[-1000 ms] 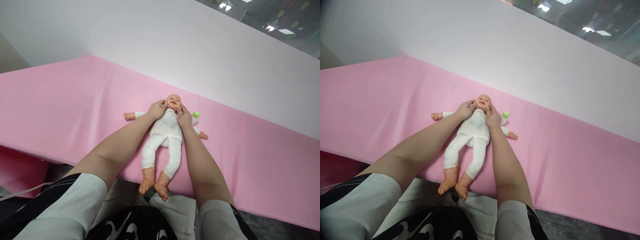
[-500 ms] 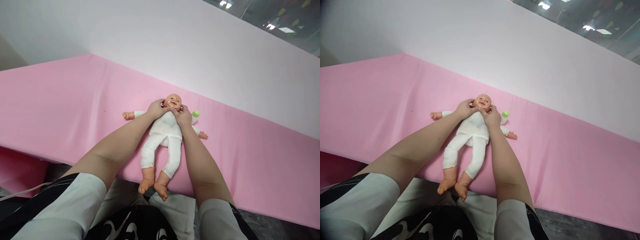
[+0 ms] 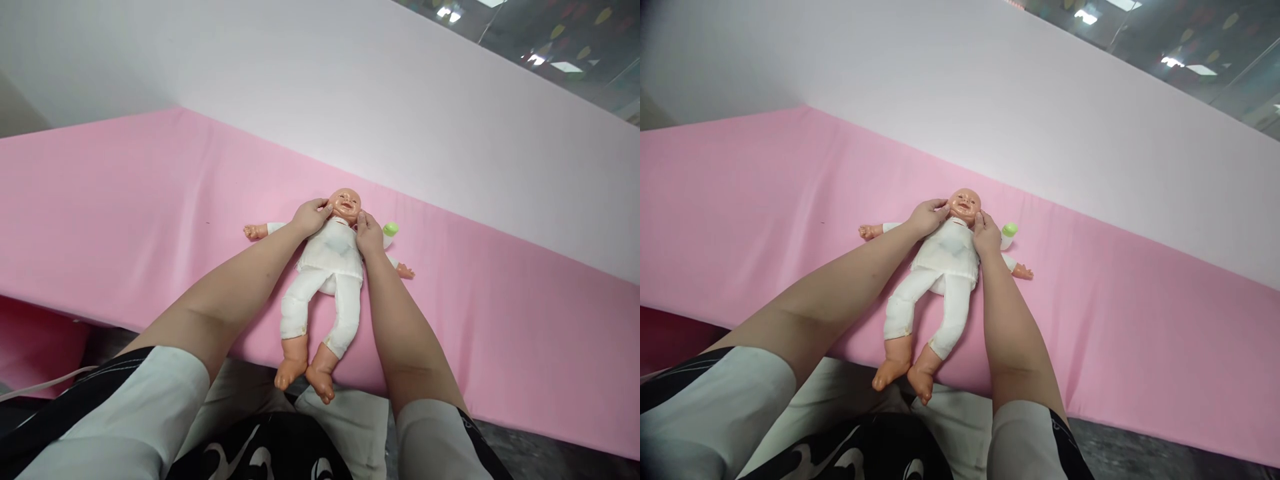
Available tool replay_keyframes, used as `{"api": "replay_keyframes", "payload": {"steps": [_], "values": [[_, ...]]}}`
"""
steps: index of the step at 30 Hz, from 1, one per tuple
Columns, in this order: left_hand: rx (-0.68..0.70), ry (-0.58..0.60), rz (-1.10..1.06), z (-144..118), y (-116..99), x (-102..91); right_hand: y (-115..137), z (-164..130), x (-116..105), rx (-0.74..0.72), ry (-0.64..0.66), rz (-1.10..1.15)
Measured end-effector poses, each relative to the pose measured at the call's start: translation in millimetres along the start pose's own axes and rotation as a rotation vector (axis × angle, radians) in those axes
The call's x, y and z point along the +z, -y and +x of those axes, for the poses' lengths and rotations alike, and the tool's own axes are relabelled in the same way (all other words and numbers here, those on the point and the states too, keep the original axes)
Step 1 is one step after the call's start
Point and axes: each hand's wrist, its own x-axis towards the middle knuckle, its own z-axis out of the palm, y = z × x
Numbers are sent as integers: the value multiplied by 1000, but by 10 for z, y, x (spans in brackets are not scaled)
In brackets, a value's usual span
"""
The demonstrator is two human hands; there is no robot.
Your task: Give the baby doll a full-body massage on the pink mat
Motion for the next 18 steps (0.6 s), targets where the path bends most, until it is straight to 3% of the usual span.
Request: {"api": "replay_keyframes", "payload": {"steps": [4, 9, 18], "values": [[1, -5, 36, -43, -48, -8, 127, -36, -5, 148, -22, 37], [2, 16, 196, -137, -207, -32, 266, -60, -22, 188, -32, -49], [64, 9, 300, -63, -103, -3, 205, -59, -33, 65, 12, -110]]}}
